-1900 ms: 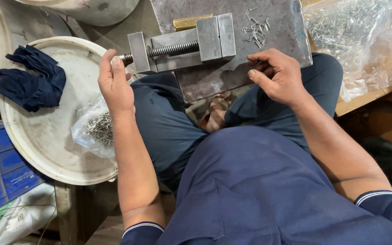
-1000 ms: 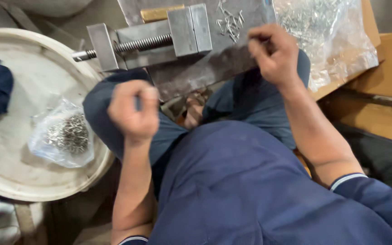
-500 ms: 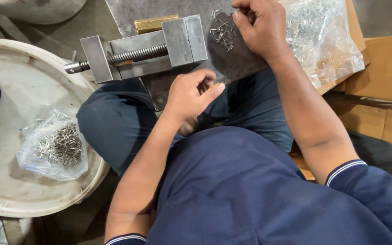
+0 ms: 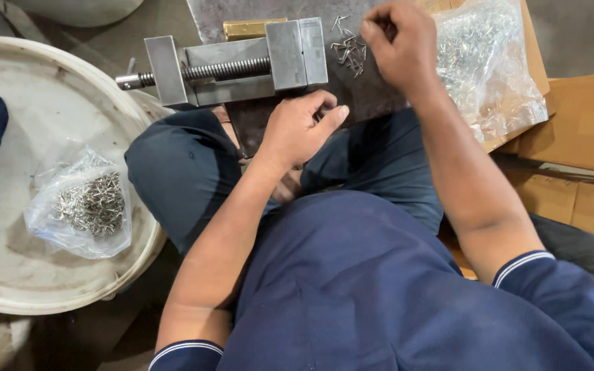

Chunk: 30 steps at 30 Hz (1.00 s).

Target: The person sits on the floor and uses a manual screw press to assemble small metal fasteners. They pick up individual components from a plastic bag and a metal tray, place them into the press, and tighten the screw mechanism to join the parts.

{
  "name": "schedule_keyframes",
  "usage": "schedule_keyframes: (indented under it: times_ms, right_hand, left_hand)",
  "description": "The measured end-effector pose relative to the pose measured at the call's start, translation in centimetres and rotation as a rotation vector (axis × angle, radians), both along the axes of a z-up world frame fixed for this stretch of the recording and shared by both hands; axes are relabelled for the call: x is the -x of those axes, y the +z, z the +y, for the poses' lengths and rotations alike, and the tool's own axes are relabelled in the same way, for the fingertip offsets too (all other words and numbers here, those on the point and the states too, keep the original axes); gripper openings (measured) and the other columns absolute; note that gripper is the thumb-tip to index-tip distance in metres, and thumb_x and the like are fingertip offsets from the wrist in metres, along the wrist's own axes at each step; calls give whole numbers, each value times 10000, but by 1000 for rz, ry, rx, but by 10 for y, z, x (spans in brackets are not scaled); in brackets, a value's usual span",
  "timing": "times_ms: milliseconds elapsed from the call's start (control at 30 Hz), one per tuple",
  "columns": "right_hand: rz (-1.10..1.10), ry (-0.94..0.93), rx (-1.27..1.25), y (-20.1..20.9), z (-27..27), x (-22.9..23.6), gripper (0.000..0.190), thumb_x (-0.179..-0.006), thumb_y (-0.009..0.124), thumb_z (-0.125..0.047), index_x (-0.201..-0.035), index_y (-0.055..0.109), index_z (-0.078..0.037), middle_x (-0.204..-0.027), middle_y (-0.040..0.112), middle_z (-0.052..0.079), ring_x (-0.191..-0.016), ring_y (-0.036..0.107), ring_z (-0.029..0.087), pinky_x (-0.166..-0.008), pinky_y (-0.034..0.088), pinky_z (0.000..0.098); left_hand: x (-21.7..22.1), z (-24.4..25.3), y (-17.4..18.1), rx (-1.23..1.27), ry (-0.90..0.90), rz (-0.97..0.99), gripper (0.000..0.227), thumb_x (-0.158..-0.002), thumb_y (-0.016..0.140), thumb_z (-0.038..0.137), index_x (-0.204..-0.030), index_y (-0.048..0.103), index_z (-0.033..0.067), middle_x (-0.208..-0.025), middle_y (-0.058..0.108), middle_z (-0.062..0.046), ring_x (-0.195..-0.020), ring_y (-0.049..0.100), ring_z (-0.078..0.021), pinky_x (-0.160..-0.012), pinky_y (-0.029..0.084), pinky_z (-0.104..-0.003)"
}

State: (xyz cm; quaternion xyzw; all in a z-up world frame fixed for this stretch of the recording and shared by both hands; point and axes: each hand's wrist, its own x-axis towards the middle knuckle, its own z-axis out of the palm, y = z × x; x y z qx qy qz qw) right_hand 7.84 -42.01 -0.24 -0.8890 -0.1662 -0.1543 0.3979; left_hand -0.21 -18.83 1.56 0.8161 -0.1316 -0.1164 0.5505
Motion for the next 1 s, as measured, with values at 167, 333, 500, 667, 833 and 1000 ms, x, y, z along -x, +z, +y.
schedule_keyframes:
  times_ms: [167,333,500,667,833,1000]
  right_hand:
    - [-47,-34,-18,17,29,62,84,-1013,785,-24,-1033,703,-23,-884,622,91,-727,595,186,-657,462,308]
    - [32,6,-180,22,54,93,69,-1013,743,-16,-1038,679,-7,-918,622,74,-738,596,119,-663,477,264]
    - [563,20,-685,21,58,93,83,-1031,712,-77,-1080,665,-29,-885,657,-22,-731,583,45,-668,481,209]
    - [690,124,-567,34,40,80,104,-1002,721,-78,-1075,669,-25,-907,679,-14,-768,612,46,-691,516,214]
    - [277,165,-176,52,46,60,81,-1050,740,-26,-1079,666,-8,-944,655,30,-813,601,82,-719,488,225]
    - [-59,260,149,72,57,25,75,-1023,745,46,-1050,688,6,-972,681,104,-834,693,179,-735,555,261]
  left_hand:
    - [1,2,-4,30,16,-2,376,-1052,601,419,-962,708,69,-723,671,-100,-642,641,-271,-619,504,-347]
    - [2,7,-11,283,-27,-75,288,-1077,555,329,-1015,689,81,-772,700,-46,-677,655,-205,-633,519,-324]
    - [3,14,-19,351,-33,-75,204,-1092,588,222,-1010,643,43,-742,589,-65,-640,506,-162,-628,482,-312]
    - [4,14,-22,413,-43,10,200,-1083,598,214,-1005,650,37,-715,598,-58,-644,527,-130,-622,478,-301]
    - [-3,13,-24,530,-33,128,231,-1052,617,246,-1052,715,37,-780,704,-12,-697,608,-85,-662,526,-270]
    - [-6,15,-24,443,-74,114,238,-988,707,262,-1022,733,27,-783,711,-16,-694,601,-86,-660,530,-264]
